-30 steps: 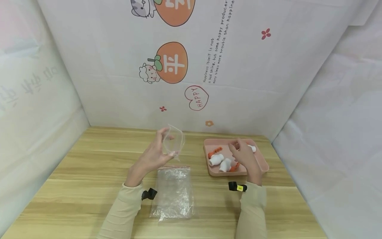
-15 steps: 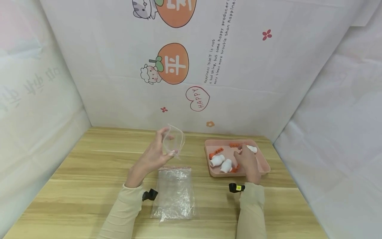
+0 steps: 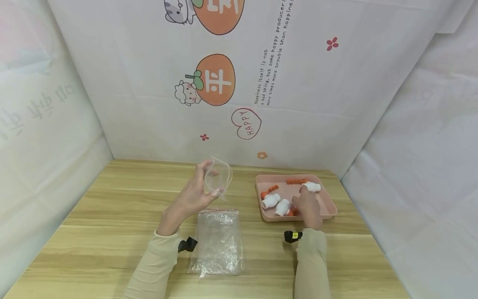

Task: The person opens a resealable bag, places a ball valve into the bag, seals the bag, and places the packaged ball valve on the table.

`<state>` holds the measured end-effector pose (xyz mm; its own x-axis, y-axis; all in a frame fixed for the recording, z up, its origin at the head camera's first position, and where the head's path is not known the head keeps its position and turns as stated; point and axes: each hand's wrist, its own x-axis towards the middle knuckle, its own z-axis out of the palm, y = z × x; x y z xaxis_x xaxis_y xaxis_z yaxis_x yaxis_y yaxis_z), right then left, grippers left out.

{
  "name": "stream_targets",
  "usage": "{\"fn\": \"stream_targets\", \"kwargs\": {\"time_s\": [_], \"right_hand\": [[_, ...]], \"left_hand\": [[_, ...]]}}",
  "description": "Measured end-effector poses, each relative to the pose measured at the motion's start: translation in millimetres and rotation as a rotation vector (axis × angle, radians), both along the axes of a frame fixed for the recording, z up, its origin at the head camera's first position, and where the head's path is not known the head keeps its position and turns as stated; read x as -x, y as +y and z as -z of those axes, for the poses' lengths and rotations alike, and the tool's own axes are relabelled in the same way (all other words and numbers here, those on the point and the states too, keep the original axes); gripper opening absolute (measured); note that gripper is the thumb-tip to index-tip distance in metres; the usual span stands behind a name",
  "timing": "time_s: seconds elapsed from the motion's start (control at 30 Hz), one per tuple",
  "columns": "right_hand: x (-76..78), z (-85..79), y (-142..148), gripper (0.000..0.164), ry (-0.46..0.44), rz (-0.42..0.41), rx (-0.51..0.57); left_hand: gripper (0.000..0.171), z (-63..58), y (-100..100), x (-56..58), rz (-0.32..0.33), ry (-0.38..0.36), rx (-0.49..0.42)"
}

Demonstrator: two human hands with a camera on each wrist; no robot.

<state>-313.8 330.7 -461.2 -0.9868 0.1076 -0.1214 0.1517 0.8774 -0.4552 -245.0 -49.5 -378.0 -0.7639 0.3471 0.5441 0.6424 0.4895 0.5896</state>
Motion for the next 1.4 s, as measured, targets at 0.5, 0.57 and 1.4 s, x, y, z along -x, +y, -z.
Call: {"fn": "stream_targets", "kwargs": {"time_s": [0.5, 0.57, 1.4], "right_hand": [[5.0, 10.9, 8, 0.059, -0.049, -0.002, 0.043], [4.3, 11.9, 8, 0.062, -0.055, 0.02, 0.045], [5.6, 7.7, -7, 0.06, -0.013, 0.126, 0.08]], "left_hand": [[0.079, 0.9, 1, -1.6, -0.008, -0.022, 0.018], [0.079, 1.0, 1, -1.7, -0.008, -0.014, 0.016], [0.084, 4.0, 2, 3.8, -0.038, -0.081, 0.045]]}}
